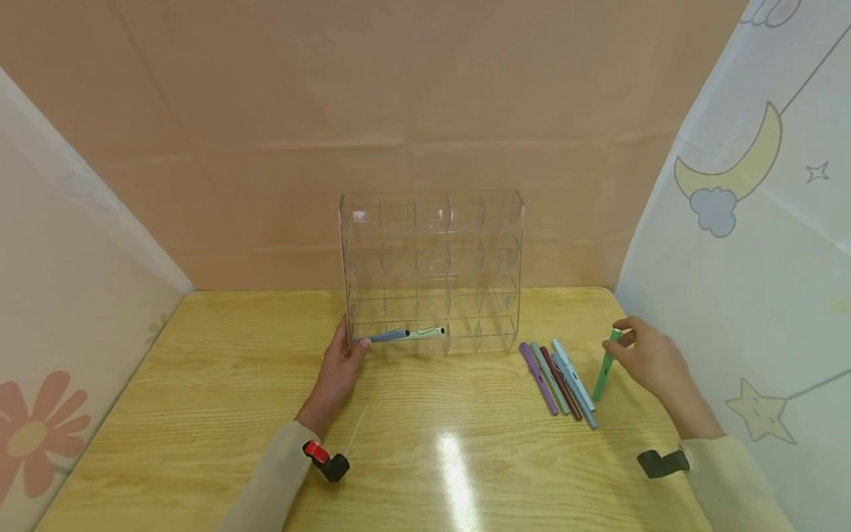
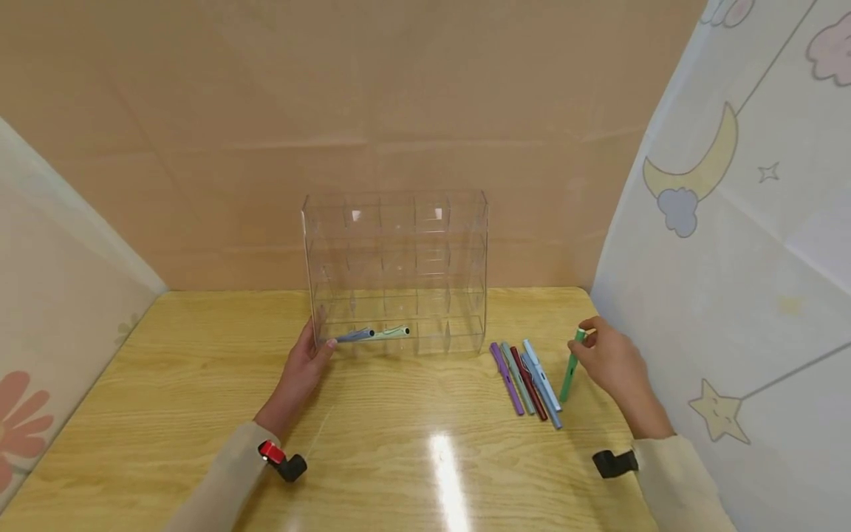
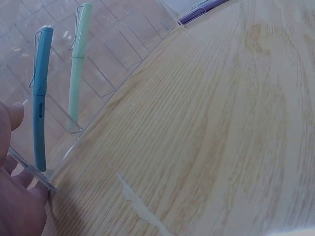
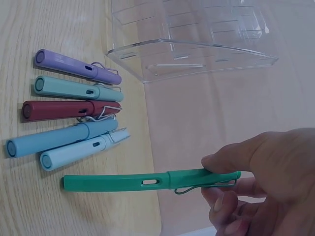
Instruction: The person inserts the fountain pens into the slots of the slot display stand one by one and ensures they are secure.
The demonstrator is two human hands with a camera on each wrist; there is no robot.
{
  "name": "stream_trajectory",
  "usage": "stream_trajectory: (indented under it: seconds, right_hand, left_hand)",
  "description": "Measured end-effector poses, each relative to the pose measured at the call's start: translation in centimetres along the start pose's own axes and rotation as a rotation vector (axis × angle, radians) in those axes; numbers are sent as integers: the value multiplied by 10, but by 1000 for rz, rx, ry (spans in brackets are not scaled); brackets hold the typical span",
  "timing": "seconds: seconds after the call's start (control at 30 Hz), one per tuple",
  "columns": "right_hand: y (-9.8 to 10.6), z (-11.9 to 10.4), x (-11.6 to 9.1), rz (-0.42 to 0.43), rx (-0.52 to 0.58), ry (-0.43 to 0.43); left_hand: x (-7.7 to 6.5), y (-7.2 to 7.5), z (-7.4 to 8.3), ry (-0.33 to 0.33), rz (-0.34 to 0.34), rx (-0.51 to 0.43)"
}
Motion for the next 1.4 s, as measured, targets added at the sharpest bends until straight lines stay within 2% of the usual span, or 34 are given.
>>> stream_trajectory:
  seconds: [0.63,1.4]
  right_hand:
    - [15,-10,-3,42,8,19]
    - [46,-32,-5,257,56,22]
  left_hand:
    - [0,0,1,13,-8,10]
    - [-2,2,2,16,-6,18]
Point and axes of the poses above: each hand's wrist, its own x-axis towards the middle knuckle, its own y-axis out of the back of the hand, z = x × y, the point moved 10 cm from there along x, towards the middle knuckle, and after that the axes turned 15 degrees about z, right-handed, at the moved point
